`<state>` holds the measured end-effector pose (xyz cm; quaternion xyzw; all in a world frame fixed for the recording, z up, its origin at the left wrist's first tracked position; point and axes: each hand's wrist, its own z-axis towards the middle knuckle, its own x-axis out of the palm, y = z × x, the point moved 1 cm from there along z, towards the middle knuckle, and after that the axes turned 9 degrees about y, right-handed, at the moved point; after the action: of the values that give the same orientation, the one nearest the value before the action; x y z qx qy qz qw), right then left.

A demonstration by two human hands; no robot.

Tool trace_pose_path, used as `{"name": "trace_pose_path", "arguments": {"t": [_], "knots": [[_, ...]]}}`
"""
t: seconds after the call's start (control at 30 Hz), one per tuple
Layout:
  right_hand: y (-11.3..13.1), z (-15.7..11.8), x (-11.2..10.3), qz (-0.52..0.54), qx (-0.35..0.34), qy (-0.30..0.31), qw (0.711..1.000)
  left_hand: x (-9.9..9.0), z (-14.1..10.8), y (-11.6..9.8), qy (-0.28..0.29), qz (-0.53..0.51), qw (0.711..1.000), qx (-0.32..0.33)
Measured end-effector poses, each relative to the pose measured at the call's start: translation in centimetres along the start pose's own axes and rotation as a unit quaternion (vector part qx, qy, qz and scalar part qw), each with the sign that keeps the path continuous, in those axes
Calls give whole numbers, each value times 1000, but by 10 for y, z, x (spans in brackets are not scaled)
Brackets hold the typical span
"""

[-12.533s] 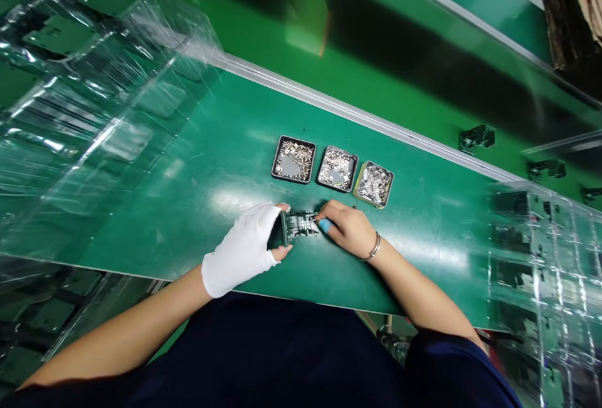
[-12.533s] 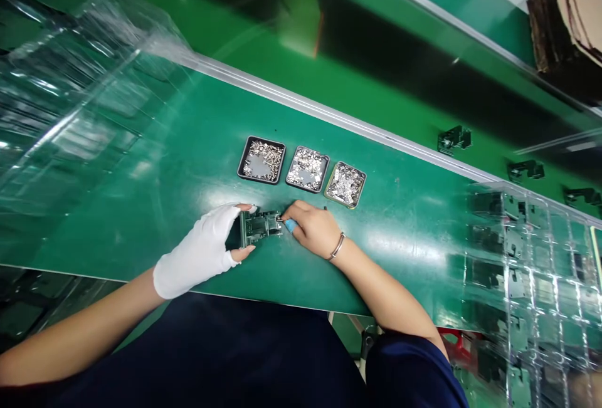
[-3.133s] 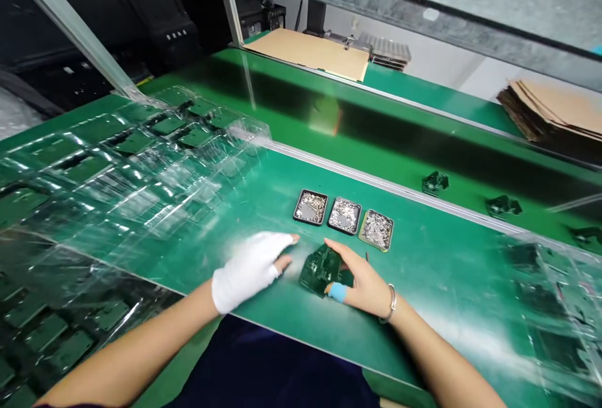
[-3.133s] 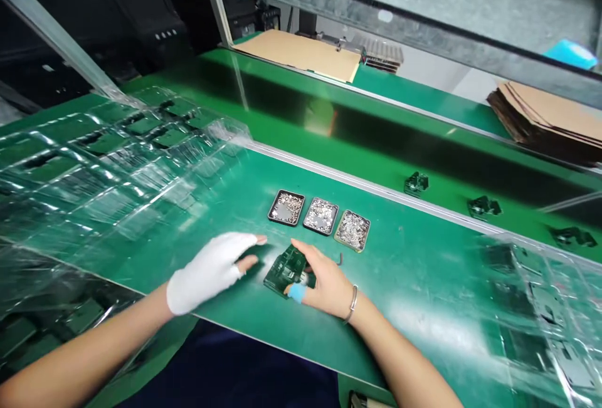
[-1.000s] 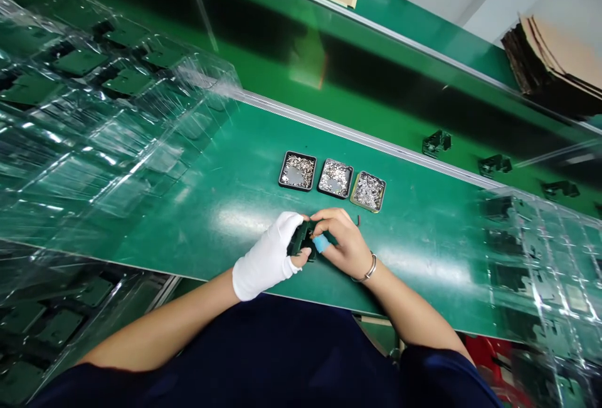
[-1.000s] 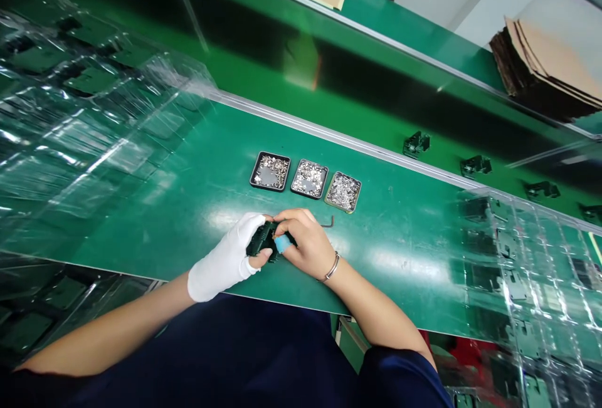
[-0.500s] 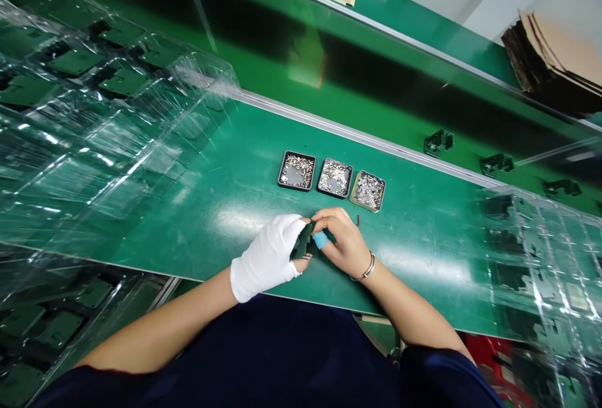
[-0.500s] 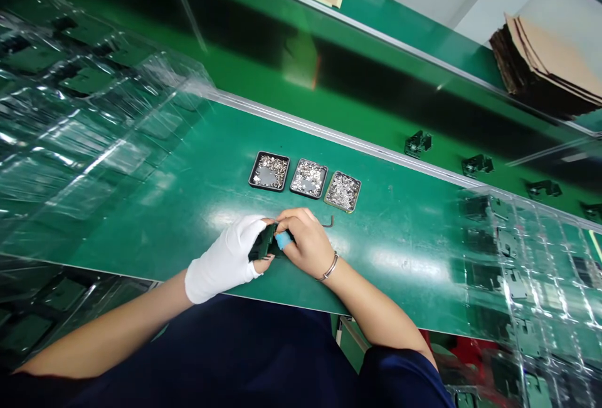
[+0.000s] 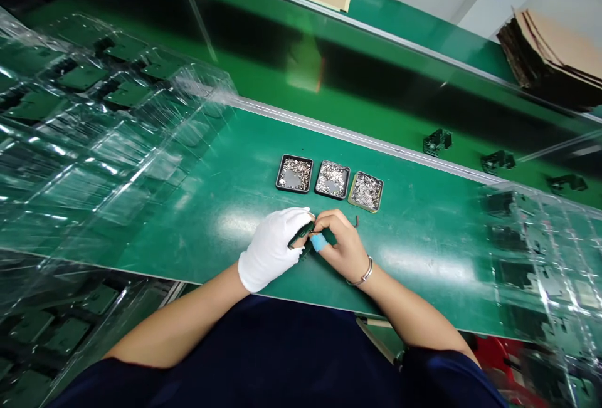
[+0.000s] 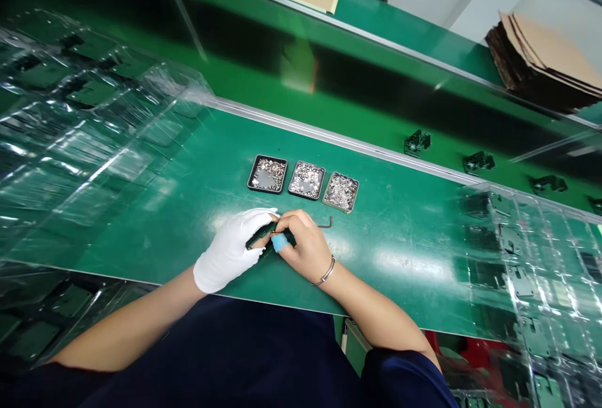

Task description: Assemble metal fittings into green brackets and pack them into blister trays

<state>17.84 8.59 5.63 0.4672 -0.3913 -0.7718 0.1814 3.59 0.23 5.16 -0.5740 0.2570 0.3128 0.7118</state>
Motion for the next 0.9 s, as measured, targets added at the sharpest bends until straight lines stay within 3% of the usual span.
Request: {"name": "trace_pose_path", "arguments": {"t": [0.13, 0.23, 0.33, 0.43, 0.53, 0.63, 0.73, 0.8, 0.9], "knots": [[-1, -2, 2, 0, -1, -2, 1000, 2, 2, -3, -34, 85, 996, 20], [-8, -3, 7, -46, 3, -5, 999, 13, -1, -6, -61, 163, 985, -11], [-15, -3, 9, -92, 26, 7, 995, 23, -3, -8, -60, 178, 981, -41], [-20, 0, 0, -69, 32, 23, 997, 26, -3, -4, -42, 109, 992, -39], [-28, 8, -25, -53, 39, 31, 997, 21, -4, 5, 0, -2, 998, -59], [-45, 24, -53, -146, 101, 38, 983, 13, -6, 15, 40, -76, 990, -108], [-63, 46, -66, -272, 119, 132, 946, 7, -10, 22, 51, -127, 982, -132], [-68, 59, -64, -328, 90, 207, 917, 5, -12, 26, 33, -164, 977, -131], [-70, 72, -56, -369, 65, 258, 890, 3, -13, 32, -2, -220, 964, -148]]}}
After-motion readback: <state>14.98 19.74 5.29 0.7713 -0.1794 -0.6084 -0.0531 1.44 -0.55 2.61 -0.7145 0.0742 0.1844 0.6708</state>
